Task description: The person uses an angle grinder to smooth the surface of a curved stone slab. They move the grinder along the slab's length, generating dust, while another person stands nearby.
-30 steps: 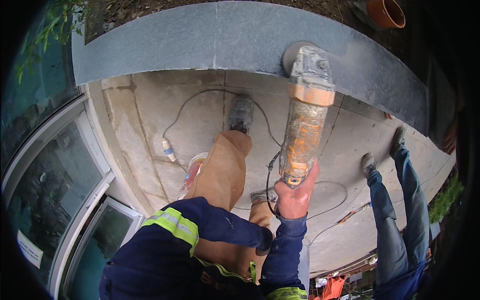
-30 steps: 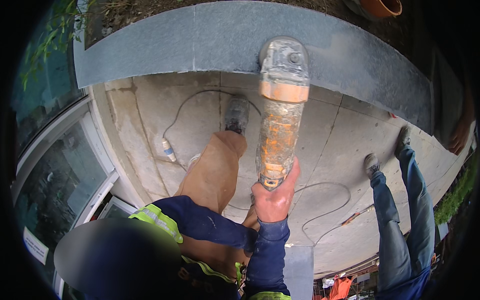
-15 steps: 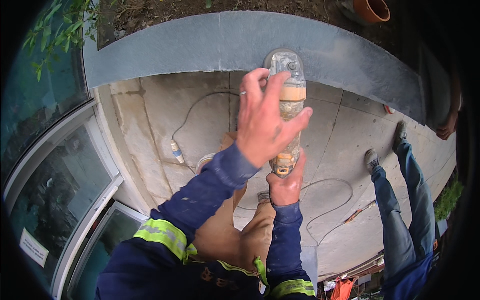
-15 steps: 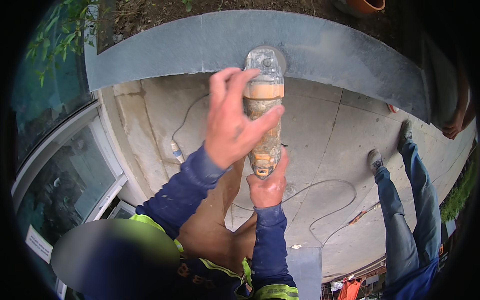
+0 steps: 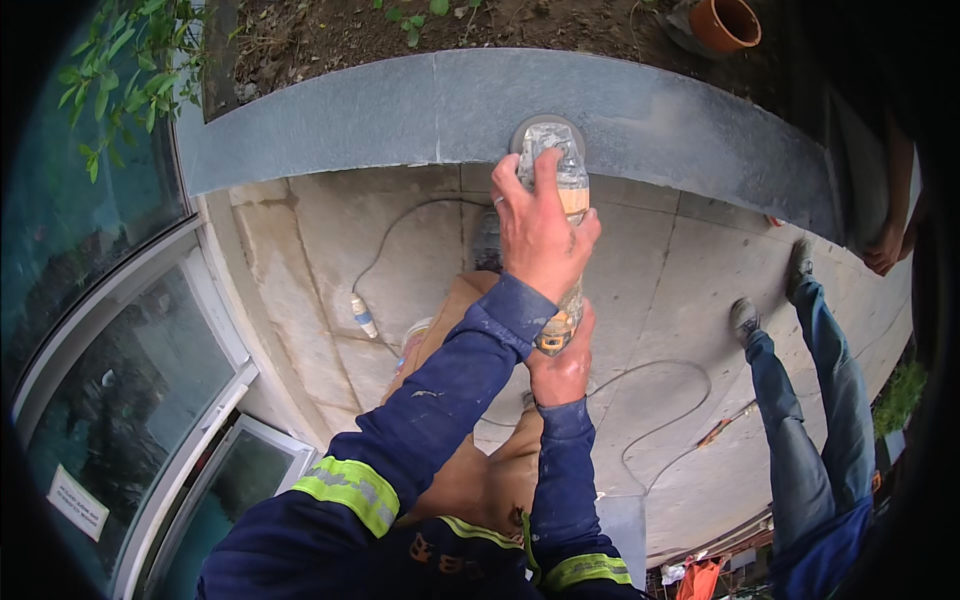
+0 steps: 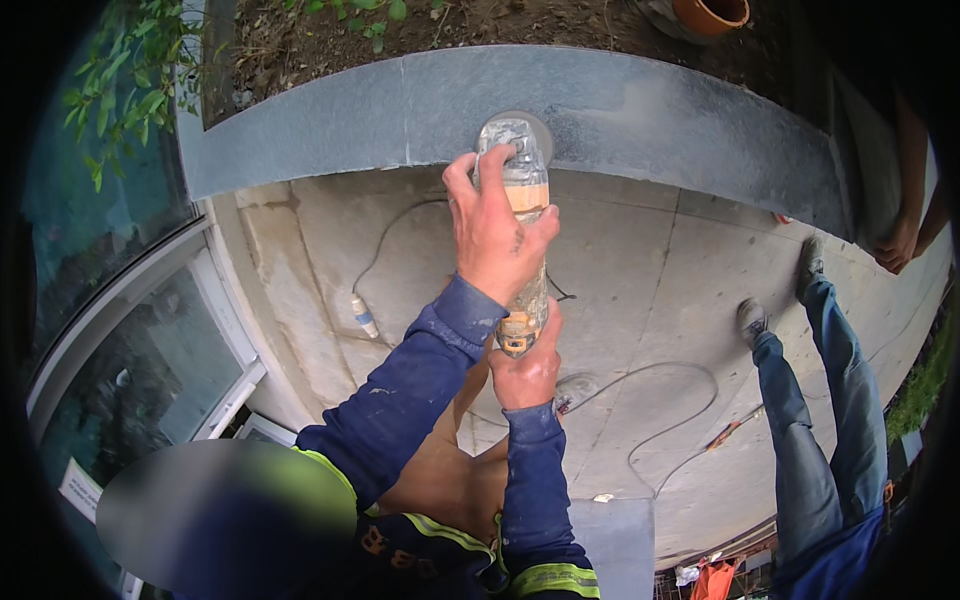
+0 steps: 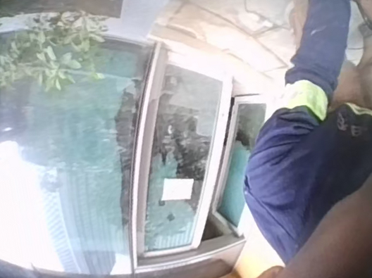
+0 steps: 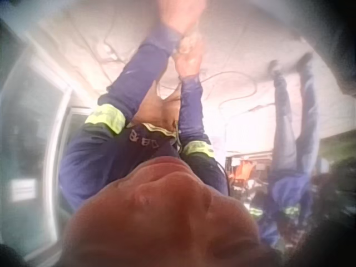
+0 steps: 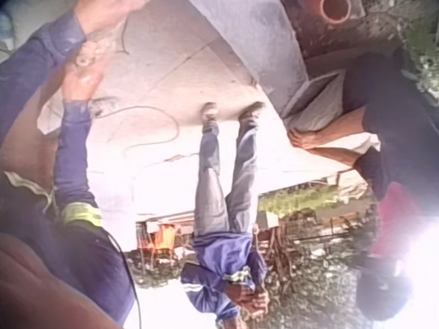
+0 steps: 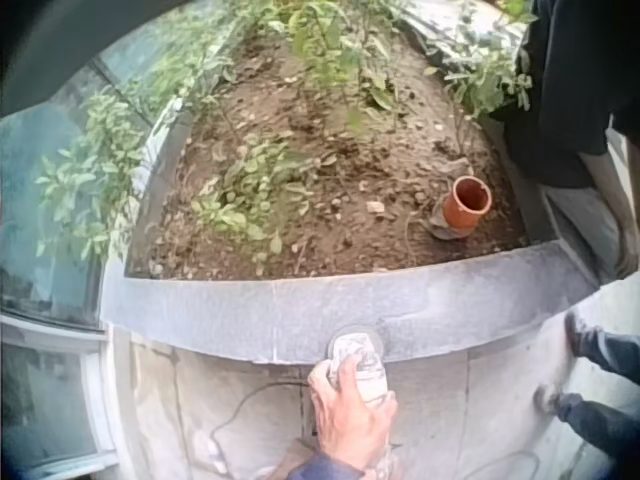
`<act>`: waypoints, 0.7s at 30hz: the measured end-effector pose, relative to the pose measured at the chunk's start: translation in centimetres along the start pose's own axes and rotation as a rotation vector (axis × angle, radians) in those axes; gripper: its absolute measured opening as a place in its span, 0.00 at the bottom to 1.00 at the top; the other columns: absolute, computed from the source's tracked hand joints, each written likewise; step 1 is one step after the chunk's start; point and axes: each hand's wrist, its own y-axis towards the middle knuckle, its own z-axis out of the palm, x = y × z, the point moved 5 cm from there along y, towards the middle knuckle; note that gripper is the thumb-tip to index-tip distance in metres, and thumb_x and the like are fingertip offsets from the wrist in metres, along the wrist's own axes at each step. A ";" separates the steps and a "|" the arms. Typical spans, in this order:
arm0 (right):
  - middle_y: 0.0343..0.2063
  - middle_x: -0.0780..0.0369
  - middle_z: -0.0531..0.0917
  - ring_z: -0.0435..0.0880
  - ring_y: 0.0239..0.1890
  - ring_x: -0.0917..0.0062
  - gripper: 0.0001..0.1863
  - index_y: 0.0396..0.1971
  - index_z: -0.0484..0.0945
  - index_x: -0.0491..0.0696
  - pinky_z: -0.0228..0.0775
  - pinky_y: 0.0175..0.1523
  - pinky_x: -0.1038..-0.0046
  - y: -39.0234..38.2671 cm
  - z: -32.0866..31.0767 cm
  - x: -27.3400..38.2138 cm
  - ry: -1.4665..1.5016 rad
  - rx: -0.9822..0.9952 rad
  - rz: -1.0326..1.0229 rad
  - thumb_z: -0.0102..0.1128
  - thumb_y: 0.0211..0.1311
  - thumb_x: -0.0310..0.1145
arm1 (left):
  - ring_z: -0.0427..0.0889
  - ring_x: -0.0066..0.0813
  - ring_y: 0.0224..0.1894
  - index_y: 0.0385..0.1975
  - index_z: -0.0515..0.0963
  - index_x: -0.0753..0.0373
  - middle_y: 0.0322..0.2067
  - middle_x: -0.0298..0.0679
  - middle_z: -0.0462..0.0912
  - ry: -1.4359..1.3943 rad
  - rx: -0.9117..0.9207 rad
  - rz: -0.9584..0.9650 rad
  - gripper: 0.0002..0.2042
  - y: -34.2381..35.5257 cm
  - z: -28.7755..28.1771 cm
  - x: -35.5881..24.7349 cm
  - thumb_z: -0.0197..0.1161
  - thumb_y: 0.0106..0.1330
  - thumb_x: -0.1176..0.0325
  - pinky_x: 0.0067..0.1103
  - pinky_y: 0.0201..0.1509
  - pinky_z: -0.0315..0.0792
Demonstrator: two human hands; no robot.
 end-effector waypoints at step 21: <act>0.38 0.48 0.83 0.84 0.43 0.54 0.43 0.64 0.55 0.46 0.74 0.48 0.63 -1.5 -1.5 -0.8 -0.046 -0.030 0.081 0.60 0.42 0.19 | 0.60 0.61 0.56 0.58 0.63 0.56 0.53 0.56 0.56 -0.046 0.080 -0.066 0.35 -1.6 1.3 -0.9 0.70 0.47 0.70 0.45 0.60 0.61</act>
